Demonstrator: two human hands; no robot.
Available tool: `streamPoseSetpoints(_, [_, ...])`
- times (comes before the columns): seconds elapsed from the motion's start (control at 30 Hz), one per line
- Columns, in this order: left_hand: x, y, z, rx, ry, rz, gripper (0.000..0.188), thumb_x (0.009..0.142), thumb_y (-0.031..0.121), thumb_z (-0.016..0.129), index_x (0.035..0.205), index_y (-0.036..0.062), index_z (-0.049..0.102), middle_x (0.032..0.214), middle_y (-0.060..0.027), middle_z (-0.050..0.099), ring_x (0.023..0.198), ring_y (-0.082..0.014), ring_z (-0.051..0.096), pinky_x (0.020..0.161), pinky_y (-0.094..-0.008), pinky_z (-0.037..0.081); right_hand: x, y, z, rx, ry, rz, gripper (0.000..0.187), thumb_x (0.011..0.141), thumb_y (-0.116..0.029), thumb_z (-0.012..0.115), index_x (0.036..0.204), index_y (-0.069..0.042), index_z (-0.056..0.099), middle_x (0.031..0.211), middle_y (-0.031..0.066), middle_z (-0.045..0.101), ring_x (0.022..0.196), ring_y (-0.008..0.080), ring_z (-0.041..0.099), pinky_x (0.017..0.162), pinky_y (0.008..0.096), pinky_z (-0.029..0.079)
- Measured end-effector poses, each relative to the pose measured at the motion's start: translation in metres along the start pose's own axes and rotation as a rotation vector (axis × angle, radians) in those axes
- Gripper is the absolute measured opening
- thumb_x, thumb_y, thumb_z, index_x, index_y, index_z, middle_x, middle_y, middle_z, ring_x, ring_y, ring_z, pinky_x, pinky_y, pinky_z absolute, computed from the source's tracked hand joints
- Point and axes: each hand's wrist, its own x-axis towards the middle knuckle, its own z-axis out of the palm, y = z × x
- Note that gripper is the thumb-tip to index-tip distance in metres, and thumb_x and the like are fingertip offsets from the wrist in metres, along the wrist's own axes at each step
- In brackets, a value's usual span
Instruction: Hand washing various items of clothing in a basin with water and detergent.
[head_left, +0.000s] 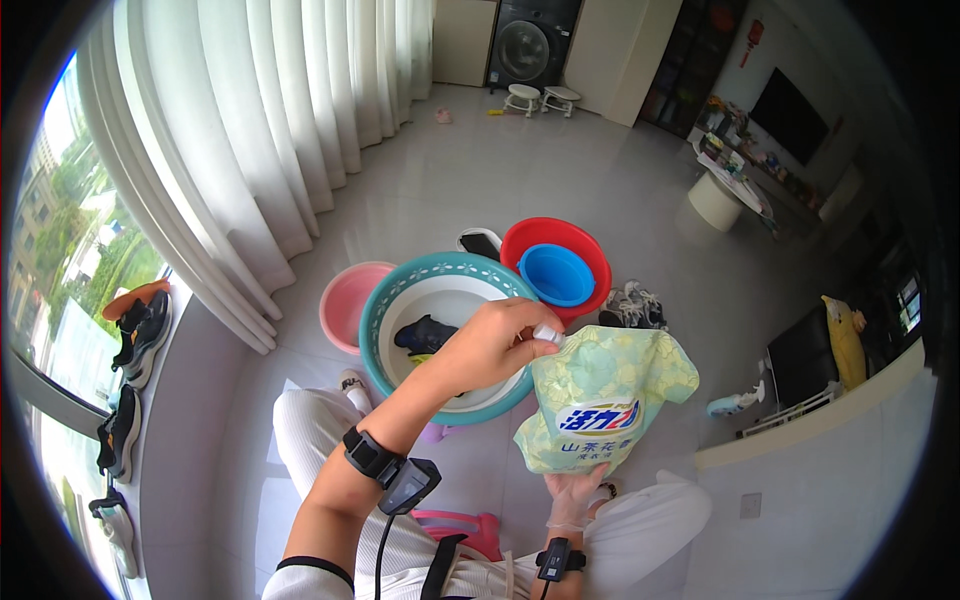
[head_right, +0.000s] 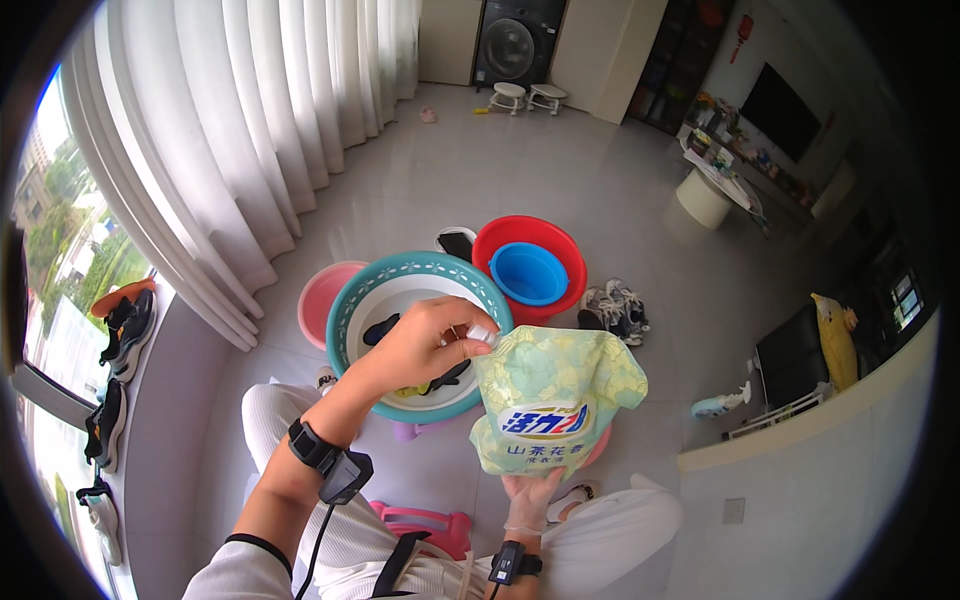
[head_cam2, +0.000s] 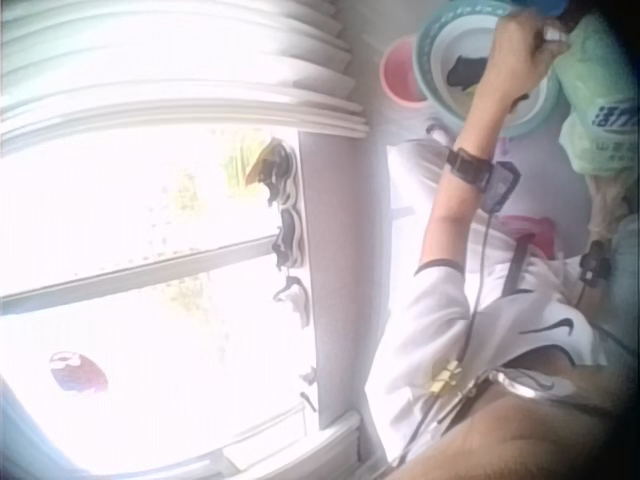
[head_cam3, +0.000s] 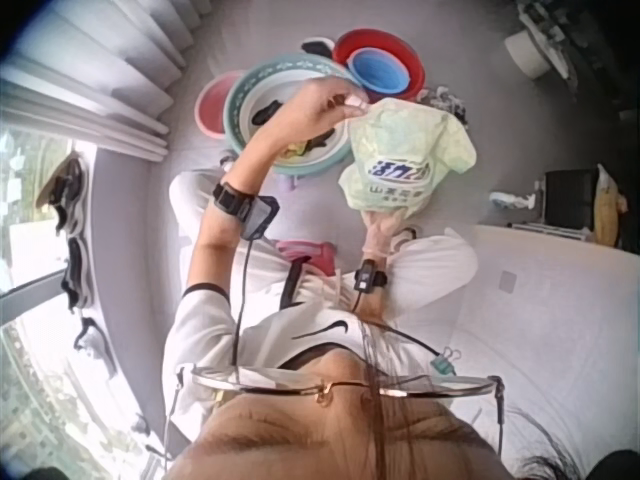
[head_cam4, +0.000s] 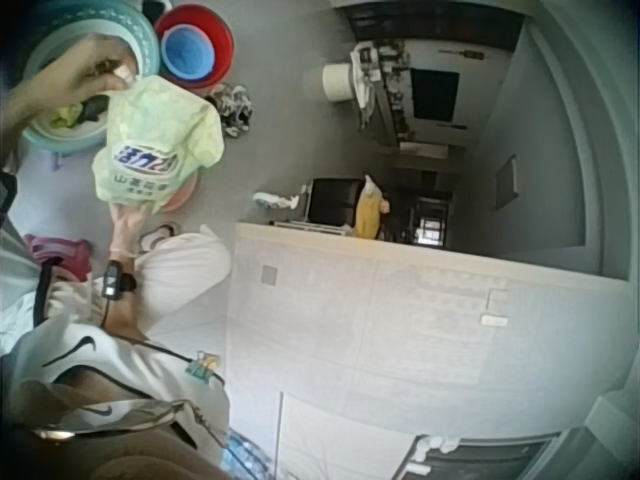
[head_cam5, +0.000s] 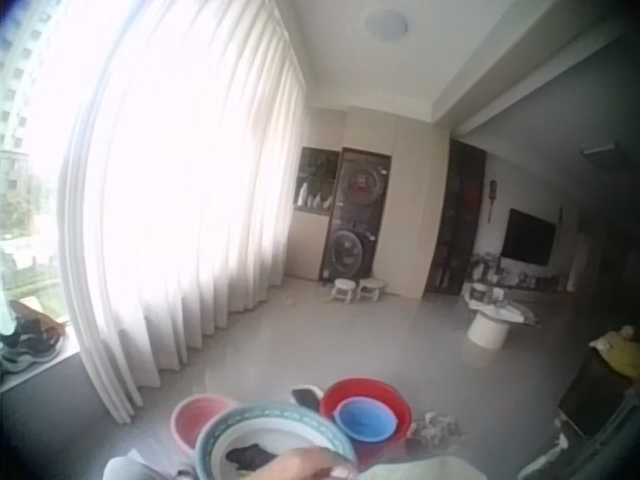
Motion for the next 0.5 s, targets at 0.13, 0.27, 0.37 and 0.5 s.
streamPoseSetpoints(0.13, [0.004,0.003,-0.006,0.136,-0.108,-0.303,0.028,0.087,0.023,0.063,0.078,-0.0038,0.064,0.059,-0.0129,0.059,0.056,-0.0260,0.060,0.053,-0.0328,0.046,-0.002,-0.002,0.003,-0.030,-0.015,-0.016,0.093,0.063,-0.052,0.080,0.138,-0.018,0.036,0.135,0.0048,0.047,0.122,0.0276,0.047,0.094,0.0506,0.048])
streamPoseSetpoints(0.27, [0.001,-0.013,-0.007,0.068,-0.074,-0.437,0.036,0.092,0.028,0.057,0.080,-0.0053,0.064,0.063,-0.0130,0.061,0.053,-0.0239,0.060,0.052,-0.0340,0.046,-0.003,-0.005,0.007,-0.047,0.022,-0.002,0.093,0.064,-0.050,0.080,0.139,-0.017,0.036,0.136,0.0059,0.046,0.123,0.0276,0.046,0.096,0.0512,0.045])
streamPoseSetpoints(0.37, [-0.004,-0.017,-0.010,-0.145,-0.052,-0.462,0.032,0.092,0.026,0.057,0.090,-0.0051,0.064,0.072,-0.0126,0.064,0.055,-0.0209,0.061,0.054,-0.0316,0.049,-0.001,-0.001,0.009,-0.065,0.042,-0.037,0.093,0.064,-0.049,0.081,0.139,-0.017,0.036,0.136,0.0060,0.045,0.124,0.0275,0.045,0.096,0.0513,0.044])
streamPoseSetpoints(0.5, [-0.008,-0.029,-0.011,-0.153,-0.078,-0.204,0.025,0.091,0.018,0.057,0.095,-0.0055,0.063,0.077,-0.0123,0.064,0.056,-0.0177,0.062,0.055,-0.0288,0.050,0.001,-0.002,0.009,-0.070,0.033,-0.023,0.093,0.063,-0.048,0.082,0.138,-0.017,0.037,0.137,0.0055,0.045,0.124,0.0274,0.044,0.098,0.0519,0.042])
